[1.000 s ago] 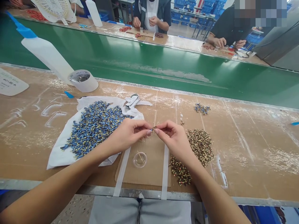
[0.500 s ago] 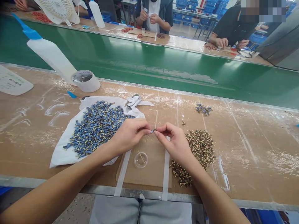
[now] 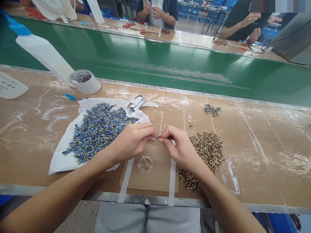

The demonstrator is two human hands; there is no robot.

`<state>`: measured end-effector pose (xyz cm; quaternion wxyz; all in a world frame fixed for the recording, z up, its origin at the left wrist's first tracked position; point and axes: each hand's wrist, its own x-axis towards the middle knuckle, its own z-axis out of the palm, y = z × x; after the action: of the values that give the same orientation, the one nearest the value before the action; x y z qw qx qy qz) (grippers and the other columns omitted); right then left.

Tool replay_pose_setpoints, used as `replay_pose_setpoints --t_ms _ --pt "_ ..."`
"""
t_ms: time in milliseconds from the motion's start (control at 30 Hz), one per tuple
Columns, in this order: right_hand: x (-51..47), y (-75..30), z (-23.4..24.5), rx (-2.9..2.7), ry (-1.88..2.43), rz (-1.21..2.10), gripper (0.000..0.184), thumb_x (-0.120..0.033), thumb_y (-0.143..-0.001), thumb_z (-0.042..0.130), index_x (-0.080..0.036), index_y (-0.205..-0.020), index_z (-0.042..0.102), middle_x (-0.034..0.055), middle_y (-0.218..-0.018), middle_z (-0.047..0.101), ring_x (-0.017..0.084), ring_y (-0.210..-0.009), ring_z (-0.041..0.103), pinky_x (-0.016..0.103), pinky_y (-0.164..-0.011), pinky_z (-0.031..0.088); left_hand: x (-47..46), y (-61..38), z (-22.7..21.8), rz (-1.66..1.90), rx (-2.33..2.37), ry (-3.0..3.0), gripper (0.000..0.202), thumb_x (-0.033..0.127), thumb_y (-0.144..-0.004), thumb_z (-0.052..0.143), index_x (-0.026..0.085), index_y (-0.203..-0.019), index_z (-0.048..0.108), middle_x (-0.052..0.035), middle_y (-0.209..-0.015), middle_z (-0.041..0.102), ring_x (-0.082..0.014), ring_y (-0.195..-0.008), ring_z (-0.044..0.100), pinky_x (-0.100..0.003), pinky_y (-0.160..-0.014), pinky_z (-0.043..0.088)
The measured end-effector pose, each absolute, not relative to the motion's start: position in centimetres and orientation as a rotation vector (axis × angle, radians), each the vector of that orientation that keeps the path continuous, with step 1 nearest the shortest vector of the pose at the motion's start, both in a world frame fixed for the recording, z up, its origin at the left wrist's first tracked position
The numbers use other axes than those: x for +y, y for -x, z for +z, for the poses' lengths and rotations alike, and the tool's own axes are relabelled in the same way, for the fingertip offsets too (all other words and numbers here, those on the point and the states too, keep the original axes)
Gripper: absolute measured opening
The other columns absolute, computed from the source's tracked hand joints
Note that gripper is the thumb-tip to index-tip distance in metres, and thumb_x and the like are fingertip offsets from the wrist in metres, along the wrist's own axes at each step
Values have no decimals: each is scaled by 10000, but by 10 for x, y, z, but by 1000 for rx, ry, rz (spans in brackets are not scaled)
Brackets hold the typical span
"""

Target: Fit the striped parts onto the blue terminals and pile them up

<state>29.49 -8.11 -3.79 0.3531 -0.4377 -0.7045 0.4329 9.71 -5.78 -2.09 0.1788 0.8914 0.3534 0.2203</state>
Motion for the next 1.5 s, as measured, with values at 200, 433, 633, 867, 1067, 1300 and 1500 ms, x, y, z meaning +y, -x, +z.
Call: replay_pose_setpoints --t_ms 200,433,633,867,1067,1300,1500 --pt "-85 -292 -39 -1864 1168 1052 132 -144 -889 552 -196 -774 513 -5 -751 530 146 -702 499 297 -658 395 -57 -99 -21 601 1016 -2424 154 66 -833 499 141 -726 581 -8 -708 561 -143 -668 503 -256 -625 361" --pt "-88 -285 -43 -1868 1301 984 125 -129 -871 536 -193 -766 509 5 -727 556 159 -681 504 294 -630 380 -59 -100 -24 513 1084 -2414 146 39 -786 501 152 -711 553 -3 -710 563 -143 -663 492 -266 -615 330" --pt "-89 -283 -46 -1902 1302 957 154 -95 -853 527 -196 -745 485 -4 -714 542 154 -668 495 290 -625 372 -59 -101 -25 432 1081 -2422 150 30 -772 497 153 -700 545 -7 -702 553 -149 -669 487 -272 -617 323" --pt "-90 -286 -39 -1855 1291 1040 112 -146 -875 538 -191 -775 518 9 -737 576 161 -687 525 301 -636 405 -59 -100 -20 501 1053 -2275 147 35 -794 533 144 -698 556 11 -672 554 -125 -653 481 -248 -627 331" --pt "-89 -294 -31 -1752 1257 1062 91 -250 -900 585 -183 -838 581 21 -785 618 157 -726 583 301 -664 456 -57 -101 -12 607 1039 -2160 119 132 -867 566 145 -753 600 9 -711 593 -118 -671 516 -232 -639 366" --pt "-86 -297 -33 -1668 1276 1043 83 -259 -890 614 -183 -856 605 34 -809 661 160 -752 624 308 -686 491 -51 -98 -18 530 985 -2283 143 206 -926 522 141 -941 648 -34 -838 645 -150 -780 565 -259 -710 401" --pt "-85 -294 -32 -1593 1233 1147 70 -256 -876 636 -188 -861 627 37 -819 677 159 -766 643 314 -711 515 -52 -101 -24 547 935 -2390 260 178 -944 436 141 -749 603 -9 -693 575 -137 -672 515 -244 -630 366"
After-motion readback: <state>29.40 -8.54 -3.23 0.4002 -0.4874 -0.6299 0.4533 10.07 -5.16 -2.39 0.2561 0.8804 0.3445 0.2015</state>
